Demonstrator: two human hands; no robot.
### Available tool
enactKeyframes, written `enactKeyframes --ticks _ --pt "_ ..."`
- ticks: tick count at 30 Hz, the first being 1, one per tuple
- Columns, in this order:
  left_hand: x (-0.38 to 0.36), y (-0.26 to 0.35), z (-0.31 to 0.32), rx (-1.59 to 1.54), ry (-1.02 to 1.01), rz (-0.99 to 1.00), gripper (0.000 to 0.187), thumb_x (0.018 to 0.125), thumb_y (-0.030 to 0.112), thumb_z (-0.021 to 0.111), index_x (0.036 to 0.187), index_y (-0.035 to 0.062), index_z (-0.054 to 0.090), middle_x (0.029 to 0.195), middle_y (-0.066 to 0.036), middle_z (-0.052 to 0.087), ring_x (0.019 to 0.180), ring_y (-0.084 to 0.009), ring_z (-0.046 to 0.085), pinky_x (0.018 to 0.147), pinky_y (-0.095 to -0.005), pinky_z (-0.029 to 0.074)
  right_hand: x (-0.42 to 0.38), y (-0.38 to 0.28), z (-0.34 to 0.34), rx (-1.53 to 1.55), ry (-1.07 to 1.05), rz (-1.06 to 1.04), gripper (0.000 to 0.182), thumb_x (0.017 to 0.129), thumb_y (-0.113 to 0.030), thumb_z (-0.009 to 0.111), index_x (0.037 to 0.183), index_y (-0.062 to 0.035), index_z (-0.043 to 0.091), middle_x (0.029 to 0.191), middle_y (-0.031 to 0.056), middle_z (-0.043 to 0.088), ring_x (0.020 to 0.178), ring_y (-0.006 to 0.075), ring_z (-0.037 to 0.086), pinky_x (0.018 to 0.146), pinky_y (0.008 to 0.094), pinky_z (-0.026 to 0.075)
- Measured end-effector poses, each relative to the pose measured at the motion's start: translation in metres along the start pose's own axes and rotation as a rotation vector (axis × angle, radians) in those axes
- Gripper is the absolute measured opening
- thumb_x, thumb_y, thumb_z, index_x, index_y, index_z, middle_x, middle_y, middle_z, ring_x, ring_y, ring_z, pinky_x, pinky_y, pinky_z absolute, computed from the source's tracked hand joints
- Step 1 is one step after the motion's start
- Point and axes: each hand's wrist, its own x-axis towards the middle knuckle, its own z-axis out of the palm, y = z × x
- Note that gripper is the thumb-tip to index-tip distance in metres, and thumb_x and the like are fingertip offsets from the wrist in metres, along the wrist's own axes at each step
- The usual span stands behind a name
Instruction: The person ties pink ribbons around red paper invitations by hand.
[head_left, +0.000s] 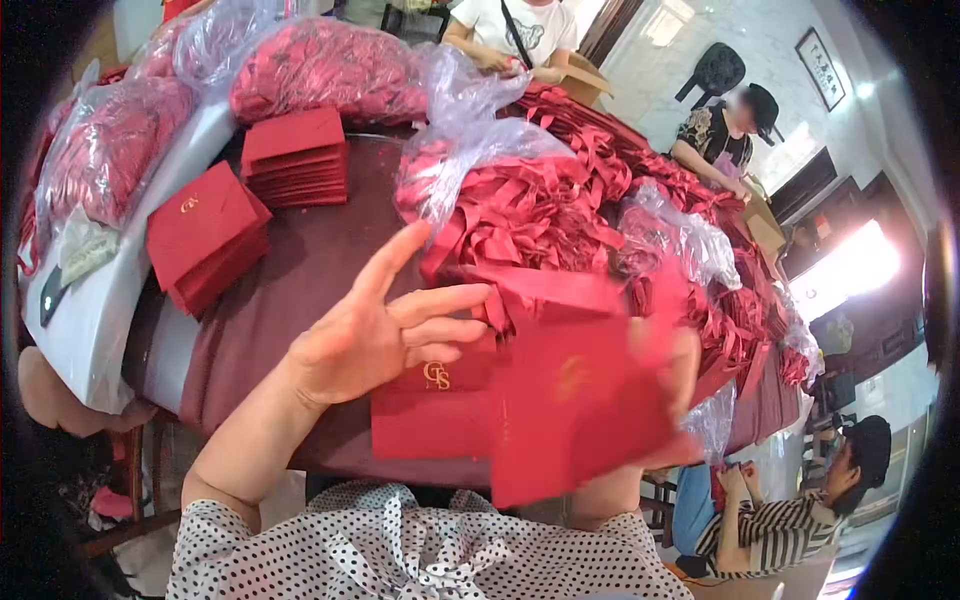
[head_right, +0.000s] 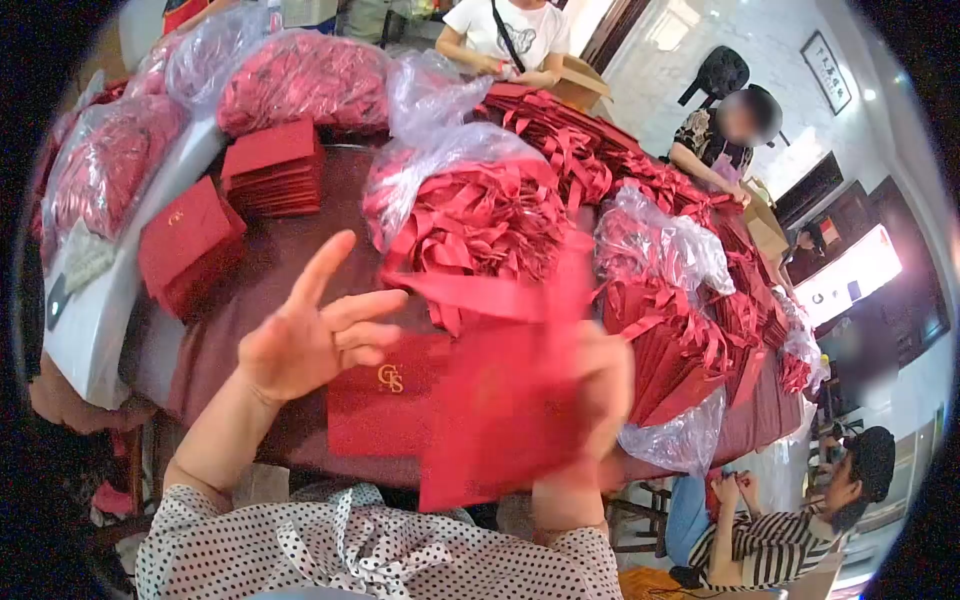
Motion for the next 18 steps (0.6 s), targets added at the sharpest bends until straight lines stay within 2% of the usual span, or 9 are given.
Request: enactKeyframes --ticks 1,2,5,8,10,12,15,16,18 --pt "0.001 -0.005 -0.005 0.020 0.043 0.017 0.084 0.089 0.040 0.060 0.150 0.0188 0.007 0.139 -0.029 0.039 0.123 -0.0349 0.048 0.099 -0.0434 0.041 0.001 0.005 0.000 0.004 -0.002 -0.007 0.060 0.078 -0.060 0.063 0.098 -0.0034 0.057 0.088 0.0087 0.057 0.079 0.0213 0.057 0.075 0.0356 0.047" --pt "0.001 -0.009 -0.009 0.127 0.076 0.059 0.068 0.091 0.038 0.055 0.144 0.0081 0.026 0.128 -0.027 0.050 0.115 -0.0339 0.054 0.097 -0.0423 0.042 0.002 0.012 0.000 0.082 -0.022 0.034 0.056 0.080 -0.058 0.060 0.097 -0.0040 0.056 0.088 0.0087 0.057 0.080 0.0214 0.057 0.075 0.0358 0.048" --pt "-0.002 -0.006 -0.022 0.116 0.075 0.108 0.032 0.093 0.025 0.053 0.108 -0.0031 0.057 0.098 -0.015 0.061 0.096 -0.0216 0.059 0.086 -0.0338 0.045 0.007 0.036 0.005 0.306 -0.075 0.169 0.047 0.086 -0.052 0.053 0.094 -0.0057 0.053 0.087 0.0087 0.057 0.082 0.0216 0.056 0.076 0.0364 0.048" --pt "-0.003 -0.001 -0.015 0.379 0.062 0.239 0.027 0.094 0.021 0.050 0.102 -0.0034 0.059 0.096 -0.013 0.060 0.091 -0.0206 0.058 0.085 -0.0326 0.044 0.005 0.055 0.016 0.545 -0.090 0.323 0.040 0.092 -0.047 0.045 0.091 -0.0074 0.051 0.086 0.0087 0.056 0.084 0.0219 0.056 0.077 0.0371 0.049" --pt "-0.001 0.004 -0.002 0.896 0.163 0.257 0.018 0.089 0.015 0.059 0.094 -0.0024 0.060 0.096 -0.012 0.060 0.089 -0.0193 0.057 0.081 -0.0302 0.044 0.008 0.053 0.030 0.948 -0.376 0.891 0.040 0.091 -0.040 0.041 0.098 -0.0040 0.058 0.092 0.0092 0.062 0.082 0.0217 0.061 0.081 0.0371 0.048" --pt "0.000 0.000 -0.003 1.273 0.170 0.131 0.017 0.081 0.011 0.069 0.090 0.0008 0.060 0.089 -0.010 0.058 0.083 -0.0185 0.055 0.075 -0.0284 0.043 0.002 0.056 0.039 0.586 -0.353 0.874 0.050 0.083 -0.053 0.045 0.098 -0.0061 0.056 0.095 0.0097 0.062 0.093 0.0253 0.059 0.087 0.0396 0.046" --pt "-0.004 -0.004 -0.004 1.414 0.207 -0.049 0.019 0.081 0.014 0.070 0.081 0.0027 0.056 0.075 -0.006 0.049 0.072 -0.0174 0.049 0.063 -0.0303 0.040 0.004 0.067 0.039 0.323 -0.425 0.945 0.047 0.090 -0.044 0.043 0.108 -0.0030 0.058 0.098 0.0101 0.063 0.091 0.0222 0.060 0.087 0.0360 0.047" --pt "-0.004 -0.002 -0.003 1.394 0.224 -0.153 0.019 0.082 0.015 0.070 0.081 0.0023 0.056 0.075 -0.007 0.050 0.072 -0.0177 0.049 0.063 -0.0302 0.040 0.005 0.070 0.038 0.152 -0.410 0.836 0.046 0.095 -0.040 0.039 0.112 -0.0017 0.059 0.101 0.0100 0.063 0.092 0.0181 0.060 0.084 0.0333 0.048" --pt "-0.008 -0.002 -0.014 1.383 0.238 -0.299 0.018 0.084 0.017 0.067 0.083 0.0011 0.057 0.075 -0.008 0.050 0.071 -0.0191 0.049 0.064 -0.0303 0.040 0.023 0.049 0.022 -0.274 -0.591 0.348 0.034 0.097 -0.031 0.050 0.106 -0.0007 0.063 0.093 0.0054 0.065 0.083 0.0127 0.061 0.079 0.0298 0.049"
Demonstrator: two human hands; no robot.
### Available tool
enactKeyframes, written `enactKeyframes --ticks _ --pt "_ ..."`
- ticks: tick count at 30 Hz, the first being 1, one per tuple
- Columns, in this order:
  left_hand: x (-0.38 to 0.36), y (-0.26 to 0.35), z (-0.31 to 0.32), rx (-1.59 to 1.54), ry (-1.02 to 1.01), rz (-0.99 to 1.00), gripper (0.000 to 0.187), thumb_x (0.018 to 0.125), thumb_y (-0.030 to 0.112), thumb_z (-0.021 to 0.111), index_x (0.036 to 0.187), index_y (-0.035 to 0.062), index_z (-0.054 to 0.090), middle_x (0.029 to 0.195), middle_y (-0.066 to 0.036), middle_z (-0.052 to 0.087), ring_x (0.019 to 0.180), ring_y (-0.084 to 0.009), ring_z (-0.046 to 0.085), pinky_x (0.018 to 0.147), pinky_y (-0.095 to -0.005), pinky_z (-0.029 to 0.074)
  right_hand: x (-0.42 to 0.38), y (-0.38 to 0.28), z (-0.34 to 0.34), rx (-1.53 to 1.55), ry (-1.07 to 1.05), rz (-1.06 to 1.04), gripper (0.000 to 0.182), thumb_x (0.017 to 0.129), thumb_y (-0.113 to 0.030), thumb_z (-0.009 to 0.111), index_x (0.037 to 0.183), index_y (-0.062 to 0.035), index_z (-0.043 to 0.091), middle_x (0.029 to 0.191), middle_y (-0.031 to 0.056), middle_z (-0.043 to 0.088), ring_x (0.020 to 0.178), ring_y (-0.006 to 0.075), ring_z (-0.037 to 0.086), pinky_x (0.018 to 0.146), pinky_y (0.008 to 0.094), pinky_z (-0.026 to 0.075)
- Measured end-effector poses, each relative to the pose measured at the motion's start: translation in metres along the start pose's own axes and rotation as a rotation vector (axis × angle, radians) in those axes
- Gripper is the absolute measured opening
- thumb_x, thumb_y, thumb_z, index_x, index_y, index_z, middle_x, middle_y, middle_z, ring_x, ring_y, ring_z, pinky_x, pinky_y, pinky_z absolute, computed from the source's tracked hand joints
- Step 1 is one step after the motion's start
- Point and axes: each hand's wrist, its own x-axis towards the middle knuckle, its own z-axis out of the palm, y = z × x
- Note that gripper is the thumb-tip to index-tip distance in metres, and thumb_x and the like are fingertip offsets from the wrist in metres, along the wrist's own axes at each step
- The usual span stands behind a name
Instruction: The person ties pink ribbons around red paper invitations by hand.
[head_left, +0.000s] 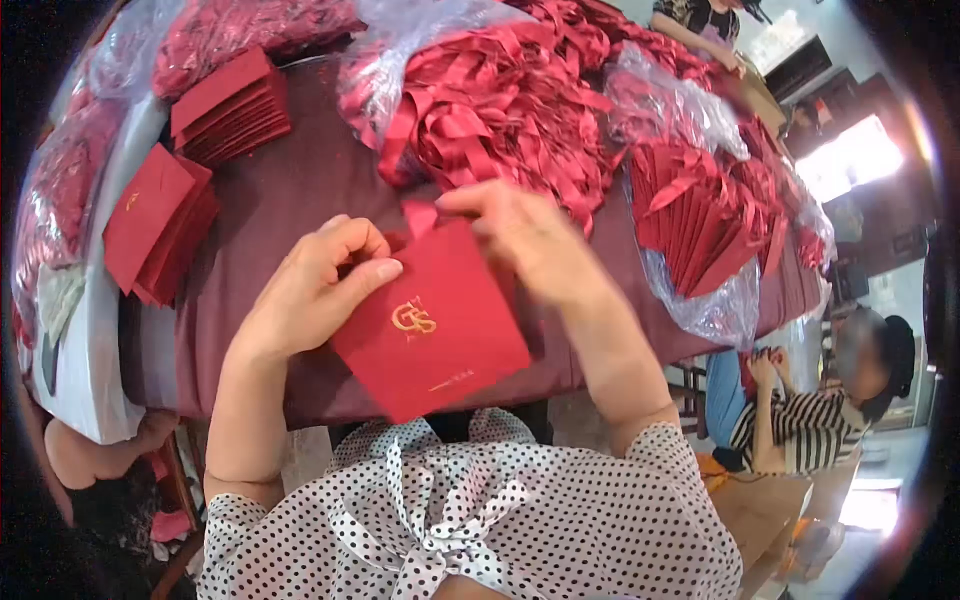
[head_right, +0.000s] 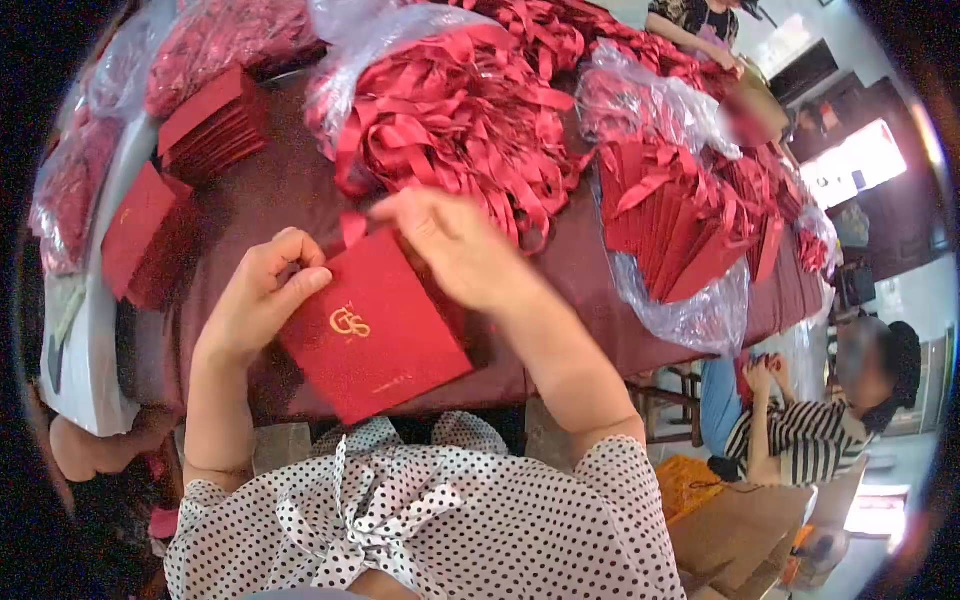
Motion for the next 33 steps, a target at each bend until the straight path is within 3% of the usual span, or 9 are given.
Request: enactKeyframes --ticks 4,13,16,20,22,26,28,30,33 --pt "0.003 -0.010 -0.003 0.094 -0.064 0.020 0.019 0.088 0.018 0.062 0.084 -0.0004 0.058 0.074 -0.010 0.051 0.071 -0.0196 0.050 0.066 -0.0313 0.040 -0.012 -0.020 -0.075 -0.236 0.578 -0.195 0.011 0.090 -0.014 0.064 0.091 -0.0040 0.066 0.078 -0.0002 0.065 0.067 0.0057 0.057 0.062 0.0207 0.046" --pt "0.009 -0.013 0.005 -0.001 -0.039 -0.059 0.016 0.091 0.012 0.057 0.088 -0.0039 0.055 0.075 -0.009 0.054 0.072 -0.0123 0.051 0.066 -0.0277 0.041 0.012 0.032 -0.076 -0.682 0.416 -0.217 0.014 0.080 -0.012 0.071 0.090 -0.0026 0.067 0.080 0.0094 0.066 0.071 0.0148 0.061 0.068 0.0271 0.048" --pt "0.007 -0.013 0.006 -0.094 -0.026 -0.069 0.016 0.090 0.012 0.059 0.091 -0.0039 0.058 0.076 -0.007 0.055 0.075 -0.0110 0.052 0.069 -0.0266 0.043 0.022 0.050 -0.075 -0.942 0.361 -0.332 0.016 0.081 -0.012 0.071 0.089 0.0000 0.065 0.081 0.0028 0.065 0.072 0.0080 0.057 0.064 0.0260 0.046" --pt "0.007 -0.011 0.005 -0.104 -0.070 -0.049 0.016 0.086 0.011 0.064 0.092 -0.0031 0.061 0.080 -0.005 0.059 0.077 -0.0092 0.055 0.071 -0.0253 0.045 0.007 0.016 -0.079 -0.283 0.522 -0.173 0.010 0.086 -0.011 0.064 0.088 -0.0012 0.063 0.080 0.0038 0.065 0.070 0.0080 0.056 0.064 0.0235 0.045" --pt "0.007 -0.013 0.007 -0.272 -0.099 -0.132 0.015 0.086 0.010 0.063 0.091 -0.0036 0.060 0.079 -0.003 0.060 0.074 -0.0081 0.055 0.068 -0.0240 0.044 0.007 0.021 -0.088 -0.474 0.473 -0.242 0.009 0.086 -0.010 0.065 0.089 -0.0020 0.062 0.080 0.0015 0.065 0.071 0.0051 0.054 0.064 0.0213 0.044" --pt "0.009 -0.017 0.010 -0.239 -0.100 -0.059 0.014 0.087 0.010 0.062 0.090 -0.0032 0.060 0.078 -0.002 0.060 0.073 -0.0065 0.054 0.066 -0.0229 0.044 0.019 0.057 -0.078 -0.954 0.372 -0.280 0.020 0.077 -0.016 0.072 0.087 -0.0019 0.062 0.082 0.0149 0.064 0.073 0.0311 0.062 0.068 0.0367 0.050" --pt "0.008 -0.014 0.008 -0.271 -0.143 -0.139 0.010 0.088 0.008 0.061 0.092 -0.0012 0.059 0.083 0.003 0.057 0.079 -0.0040 0.050 0.071 -0.0217 0.043 0.020 0.052 -0.078 -0.930 0.409 -0.296 0.019 0.080 -0.016 0.070 0.089 -0.0015 0.062 0.081 0.0151 0.065 0.072 0.0293 0.062 0.068 0.0359 0.050" --pt "0.009 -0.014 0.007 -0.287 -0.147 -0.122 0.010 0.089 0.009 0.060 0.092 -0.0011 0.059 0.083 0.003 0.058 0.079 -0.0038 0.050 0.071 -0.0214 0.043 0.009 0.024 -0.081 -0.764 0.521 -0.141 0.015 0.087 -0.014 0.064 0.094 -0.0006 0.063 0.081 0.0102 0.067 0.072 0.0163 0.063 0.068 0.0286 0.049" --pt "0.009 -0.016 0.007 -0.361 -0.136 -0.139 0.010 0.090 0.009 0.058 0.092 -0.0006 0.058 0.083 0.003 0.058 0.079 -0.0034 0.051 0.071 -0.0207 0.043 0.000 0.009 -0.086 -0.301 0.696 -0.274 0.013 0.090 -0.009 0.062 0.098 0.0009 0.061 0.086 0.0067 0.068 0.074 0.0083 0.061 0.065 0.0212 0.048"
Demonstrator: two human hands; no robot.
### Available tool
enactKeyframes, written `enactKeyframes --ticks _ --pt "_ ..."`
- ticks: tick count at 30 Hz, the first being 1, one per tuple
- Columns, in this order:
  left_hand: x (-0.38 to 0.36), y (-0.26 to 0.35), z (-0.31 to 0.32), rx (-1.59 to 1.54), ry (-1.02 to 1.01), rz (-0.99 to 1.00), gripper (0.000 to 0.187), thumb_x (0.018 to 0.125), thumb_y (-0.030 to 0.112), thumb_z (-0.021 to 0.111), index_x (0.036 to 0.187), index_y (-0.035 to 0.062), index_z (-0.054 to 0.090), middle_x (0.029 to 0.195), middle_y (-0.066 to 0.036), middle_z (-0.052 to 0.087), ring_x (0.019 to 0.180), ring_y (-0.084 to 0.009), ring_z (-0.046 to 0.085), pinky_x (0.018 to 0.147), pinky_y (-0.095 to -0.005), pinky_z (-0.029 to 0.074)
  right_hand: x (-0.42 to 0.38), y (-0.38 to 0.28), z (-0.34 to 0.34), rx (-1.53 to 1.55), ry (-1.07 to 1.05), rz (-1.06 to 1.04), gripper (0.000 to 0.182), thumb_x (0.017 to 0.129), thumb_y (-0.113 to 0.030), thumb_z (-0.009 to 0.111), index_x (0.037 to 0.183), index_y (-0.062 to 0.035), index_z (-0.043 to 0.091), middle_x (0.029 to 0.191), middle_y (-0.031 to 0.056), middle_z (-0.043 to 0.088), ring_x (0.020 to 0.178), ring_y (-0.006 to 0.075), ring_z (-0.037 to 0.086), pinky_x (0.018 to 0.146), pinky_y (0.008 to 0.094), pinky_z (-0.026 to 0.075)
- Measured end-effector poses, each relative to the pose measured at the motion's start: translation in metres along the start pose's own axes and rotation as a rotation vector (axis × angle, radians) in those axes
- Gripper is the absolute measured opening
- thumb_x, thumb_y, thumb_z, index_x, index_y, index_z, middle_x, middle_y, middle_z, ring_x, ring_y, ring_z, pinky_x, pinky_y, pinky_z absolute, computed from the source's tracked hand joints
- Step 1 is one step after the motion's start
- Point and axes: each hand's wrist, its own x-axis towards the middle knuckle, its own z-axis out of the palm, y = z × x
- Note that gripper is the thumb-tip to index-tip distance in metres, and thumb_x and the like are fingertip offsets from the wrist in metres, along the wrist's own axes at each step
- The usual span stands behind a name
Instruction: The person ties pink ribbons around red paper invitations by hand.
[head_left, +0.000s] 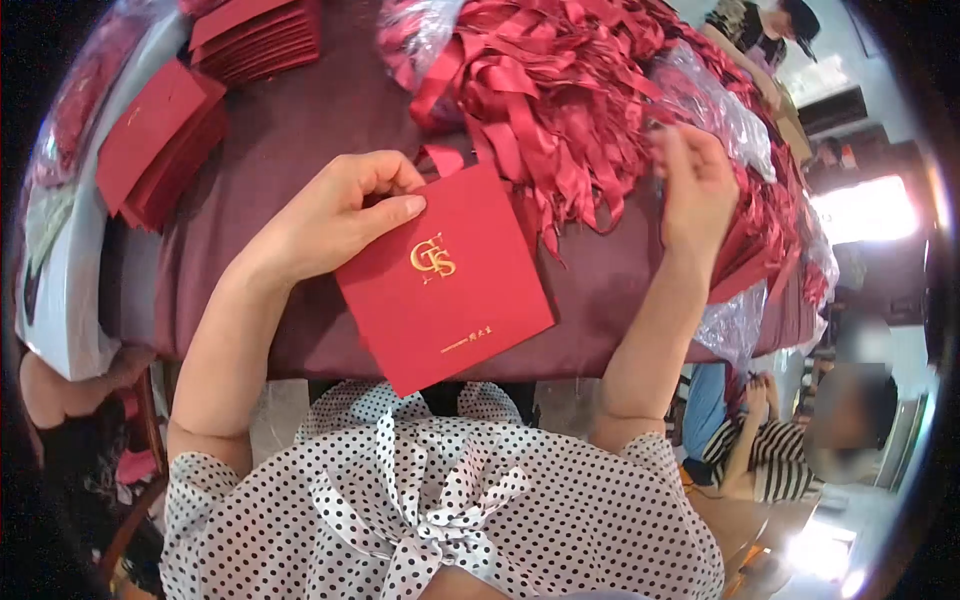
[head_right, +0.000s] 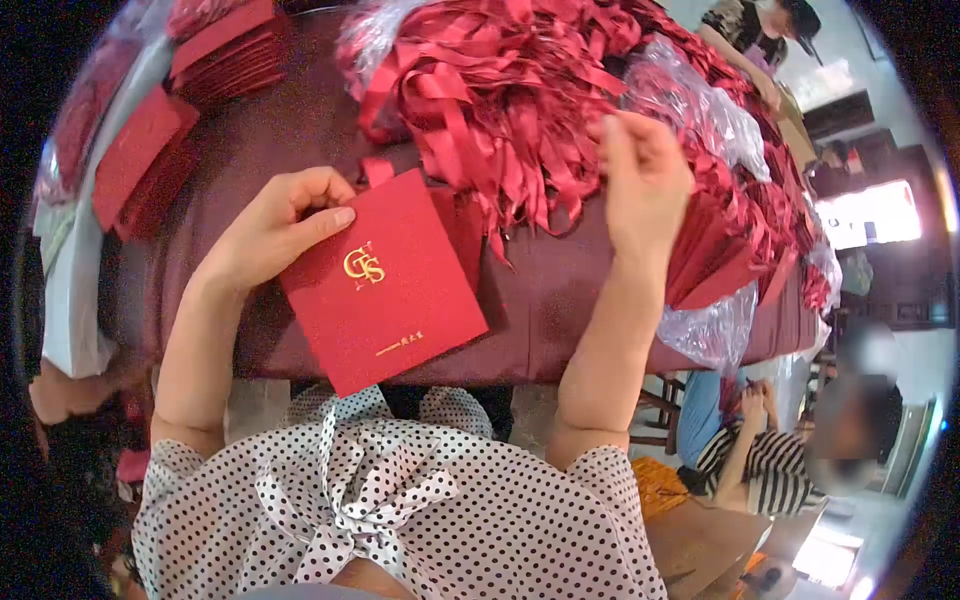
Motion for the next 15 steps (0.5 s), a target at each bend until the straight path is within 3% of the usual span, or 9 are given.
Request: enactKeyframes --ticks 4,6,7,9,10,13,15 --pt "0.002 -0.006 -0.001 -0.045 0.015 -0.009 0.010 0.092 0.010 0.057 0.094 0.0001 0.057 0.083 0.003 0.058 0.078 -0.0028 0.051 0.069 -0.0195 0.043 0.004 0.005 -0.008 0.133 0.071 -0.120 0.019 0.090 -0.005 0.059 0.107 0.0035 0.059 0.088 0.0100 0.067 0.074 0.0104 0.059 0.069 0.0215 0.047" --pt "0.002 -0.007 -0.002 -0.080 0.012 -0.036 0.011 0.092 0.010 0.057 0.095 0.0001 0.057 0.083 0.003 0.058 0.077 -0.0027 0.051 0.069 -0.0194 0.043 0.008 0.011 -0.016 0.561 -0.034 0.020 0.024 0.090 -0.004 0.058 0.112 0.0044 0.057 0.089 0.0112 0.065 0.077 0.0127 0.059 0.069 0.0239 0.047" --pt "0.001 -0.006 -0.002 -0.068 0.006 -0.021 0.011 0.092 0.011 0.057 0.095 0.0000 0.057 0.084 0.003 0.059 0.077 -0.0027 0.051 0.069 -0.0195 0.043 0.007 0.009 -0.017 0.620 -0.013 0.102 0.028 0.089 -0.004 0.057 0.115 0.0057 0.055 0.089 0.0114 0.064 0.079 0.0147 0.058 0.070 0.0259 0.047" --pt "0.002 -0.004 -0.004 -0.060 0.007 -0.004 0.012 0.092 0.011 0.057 0.096 -0.0002 0.057 0.084 0.003 0.059 0.077 -0.0027 0.052 0.069 -0.0196 0.044 0.006 -0.002 -0.023 0.836 -0.063 0.050 0.028 0.088 -0.002 0.057 0.115 0.0064 0.054 0.090 0.0104 0.062 0.079 0.0151 0.057 0.070 0.0273 0.046" --pt "0.002 -0.004 -0.004 -0.045 -0.005 -0.008 0.012 0.093 0.011 0.057 0.096 -0.0001 0.057 0.084 0.003 0.059 0.077 -0.0026 0.052 0.069 -0.0196 0.044 0.006 -0.008 -0.026 0.875 0.033 0.063 0.031 0.087 -0.002 0.058 0.116 0.0069 0.053 0.091 0.0098 0.060 0.078 0.0148 0.053 0.070 0.0275 0.045" --pt "0.002 -0.006 -0.002 -0.063 -0.003 -0.001 0.012 0.093 0.012 0.057 0.095 0.0002 0.057 0.083 0.003 0.059 0.077 -0.0023 0.052 0.069 -0.0195 0.044 0.011 -0.013 -0.053 0.863 0.160 -0.196 0.031 0.090 -0.004 0.058 0.118 0.0072 0.051 0.092 0.0083 0.058 0.076 0.0142 0.048 0.070 0.0276 0.043" --pt "0.003 -0.007 0.000 -0.095 0.008 0.012 0.012 0.093 0.012 0.057 0.094 0.0004 0.057 0.082 0.003 0.059 0.076 -0.0021 0.052 0.068 -0.0195 0.043 0.013 -0.014 -0.069 0.773 0.141 -0.358 0.030 0.092 -0.009 0.059 0.118 0.0051 0.053 0.093 0.0080 0.058 0.080 0.0150 0.052 0.070 0.0276 0.044"
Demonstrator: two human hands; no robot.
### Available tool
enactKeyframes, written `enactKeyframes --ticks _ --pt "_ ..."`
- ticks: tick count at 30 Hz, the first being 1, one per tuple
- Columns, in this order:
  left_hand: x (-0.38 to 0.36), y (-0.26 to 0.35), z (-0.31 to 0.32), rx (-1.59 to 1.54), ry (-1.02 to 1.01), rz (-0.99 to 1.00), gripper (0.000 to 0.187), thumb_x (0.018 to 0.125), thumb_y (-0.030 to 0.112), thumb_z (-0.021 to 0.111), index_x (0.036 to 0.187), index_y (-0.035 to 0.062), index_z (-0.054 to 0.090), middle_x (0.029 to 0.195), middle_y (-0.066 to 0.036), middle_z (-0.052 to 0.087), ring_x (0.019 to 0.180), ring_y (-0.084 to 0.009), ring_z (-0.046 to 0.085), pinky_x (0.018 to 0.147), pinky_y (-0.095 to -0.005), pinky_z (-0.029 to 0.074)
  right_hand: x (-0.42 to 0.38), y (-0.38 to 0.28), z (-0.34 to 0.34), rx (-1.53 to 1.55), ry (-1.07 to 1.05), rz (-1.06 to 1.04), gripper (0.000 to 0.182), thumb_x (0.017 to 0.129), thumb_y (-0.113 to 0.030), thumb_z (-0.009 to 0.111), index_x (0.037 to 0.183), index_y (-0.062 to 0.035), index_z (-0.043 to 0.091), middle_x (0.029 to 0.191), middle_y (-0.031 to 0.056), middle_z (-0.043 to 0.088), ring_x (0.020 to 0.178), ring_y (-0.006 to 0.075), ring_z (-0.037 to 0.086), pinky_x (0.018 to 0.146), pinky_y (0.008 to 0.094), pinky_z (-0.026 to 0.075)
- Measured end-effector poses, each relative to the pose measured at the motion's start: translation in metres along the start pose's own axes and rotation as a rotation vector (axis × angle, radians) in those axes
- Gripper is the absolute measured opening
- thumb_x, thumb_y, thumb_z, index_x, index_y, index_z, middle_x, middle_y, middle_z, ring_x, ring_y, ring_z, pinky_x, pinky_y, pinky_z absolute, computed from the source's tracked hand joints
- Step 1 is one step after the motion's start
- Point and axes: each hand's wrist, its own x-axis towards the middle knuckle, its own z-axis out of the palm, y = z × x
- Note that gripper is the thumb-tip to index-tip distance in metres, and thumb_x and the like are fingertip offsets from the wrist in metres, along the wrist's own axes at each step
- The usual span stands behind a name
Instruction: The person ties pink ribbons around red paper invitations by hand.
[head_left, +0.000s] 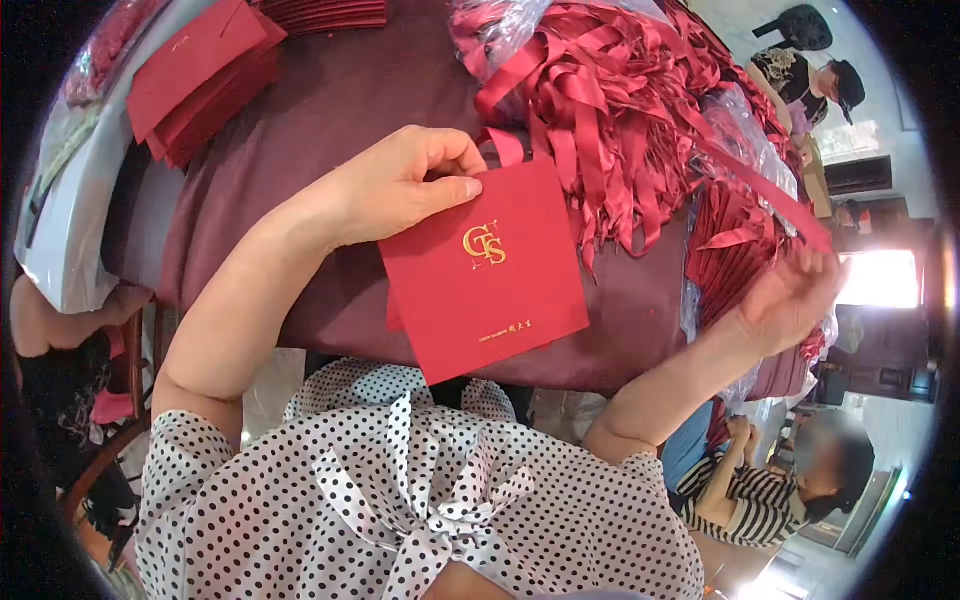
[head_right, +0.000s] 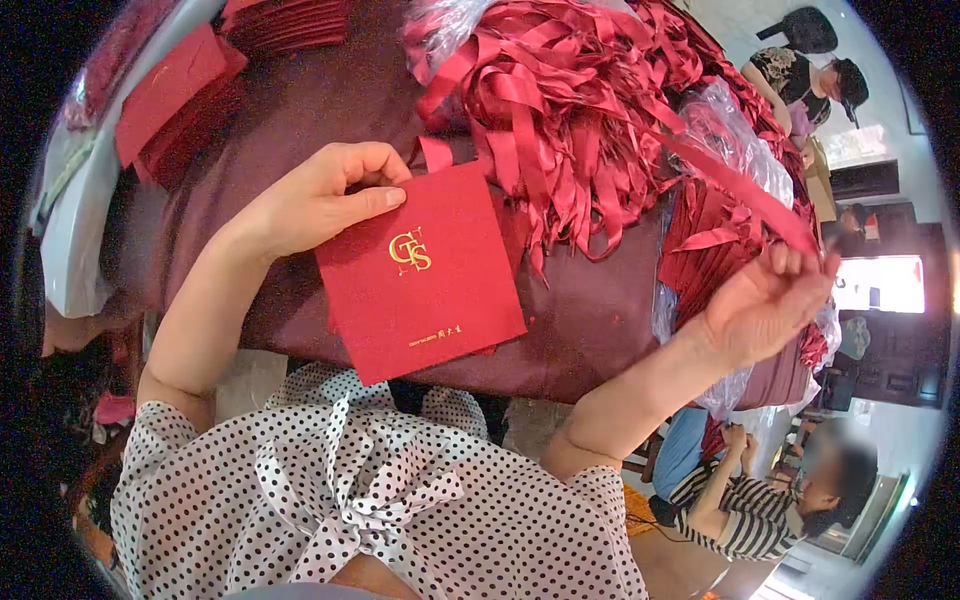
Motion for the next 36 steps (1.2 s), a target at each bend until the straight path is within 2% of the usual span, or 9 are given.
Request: enactKeyframes --ticks 4,8,10,14,18,21,23,33,36 --pt "0.000 -0.002 0.000 0.021 -0.014 0.038 0.013 0.093 0.013 0.058 0.090 0.0006 0.057 0.080 0.003 0.059 0.075 -0.0027 0.051 0.067 -0.0199 0.043 -0.024 0.012 0.027 -0.306 -0.118 -0.086 0.024 0.094 -0.024 0.058 0.110 -0.0065 0.057 0.097 0.0102 0.065 0.083 0.0204 0.059 0.069 0.0317 0.050" --pt "0.000 -0.001 -0.001 0.102 0.006 0.098 0.015 0.091 0.014 0.061 0.084 0.0008 0.057 0.077 0.003 0.058 0.074 -0.0033 0.050 0.065 -0.0207 0.042 -0.070 0.023 0.112 -0.859 -0.677 -0.113 0.012 0.077 0.000 0.066 0.087 -0.0047 0.071 0.082 0.0087 0.064 0.076 0.0216 0.061 0.069 0.0306 0.050" --pt "-0.001 0.002 0.000 0.111 0.025 0.077 0.016 0.091 0.014 0.061 0.084 0.0009 0.057 0.076 0.003 0.057 0.073 -0.0034 0.049 0.064 -0.0210 0.042 -0.080 0.026 0.124 -0.866 -0.887 0.010 0.024 0.078 0.001 0.065 0.101 -0.0045 0.070 0.082 0.0103 0.062 0.076 0.0244 0.061 0.069 0.0316 0.049" --pt "-0.002 0.004 0.003 0.210 0.082 0.053 0.016 0.090 0.014 0.063 0.083 0.0010 0.056 0.073 0.004 0.055 0.070 -0.0038 0.047 0.061 -0.0219 0.041 -0.090 0.040 0.125 -0.910 -0.961 0.084 0.030 0.082 0.001 0.064 0.112 -0.0016 0.065 0.087 0.0108 0.065 0.078 0.0196 0.063 0.072 0.0288 0.050" --pt "-0.004 0.004 0.005 0.205 0.094 0.093 0.015 0.089 0.013 0.063 0.083 0.0002 0.057 0.072 0.003 0.054 0.068 -0.0039 0.046 0.060 -0.0224 0.040 -0.097 0.043 0.124 -0.858 -0.815 0.242 0.022 0.080 0.000 0.068 0.102 -0.0012 0.067 0.084 0.0108 0.065 0.073 0.0185 0.063 0.068 0.0270 0.050" --pt "-0.006 0.006 0.005 0.272 0.101 0.107 0.014 0.087 0.012 0.064 0.084 -0.0010 0.059 0.070 0.001 0.054 0.067 -0.0064 0.047 0.061 -0.0244 0.041 -0.095 0.044 0.125 -0.873 -0.911 0.099 0.014 0.078 0.000 0.070 0.091 -0.0011 0.067 0.083 0.0099 0.066 0.068 0.0173 0.063 0.065 0.0253 0.049" --pt "-0.006 0.006 0.007 0.336 0.116 0.213 0.012 0.084 0.010 0.065 0.086 -0.0013 0.060 0.070 -0.003 0.054 0.067 -0.0108 0.049 0.062 -0.0274 0.042 -0.100 0.044 0.127 -0.947 -0.909 0.133 0.016 0.074 -0.001 0.069 0.089 -0.0030 0.063 0.079 0.0103 0.063 0.072 0.0272 0.060 0.066 0.0356 0.049" --pt "-0.007 0.005 0.013 0.425 0.137 0.221 0.010 0.082 0.006 0.065 0.089 -0.0009 0.061 0.072 -0.007 0.054 0.072 -0.0166 0.052 0.067 -0.0297 0.043 -0.109 0.037 0.138 -1.120 -0.981 -0.045 0.009 0.074 -0.001 0.068 0.082 -0.0031 0.064 0.075 0.0103 0.061 0.070 0.0273 0.059 0.064 0.0362 0.047" --pt "-0.007 0.000 0.014 0.465 0.170 0.400 0.009 0.082 0.004 0.064 0.088 -0.0013 0.061 0.075 -0.008 0.056 0.074 -0.0189 0.053 0.068 -0.0313 0.044 -0.112 0.034 0.141 -1.190 -0.985 -0.031 0.008 0.075 -0.002 0.068 0.081 -0.0040 0.064 0.074 0.0101 0.061 0.070 0.0276 0.059 0.064 0.0369 0.047"
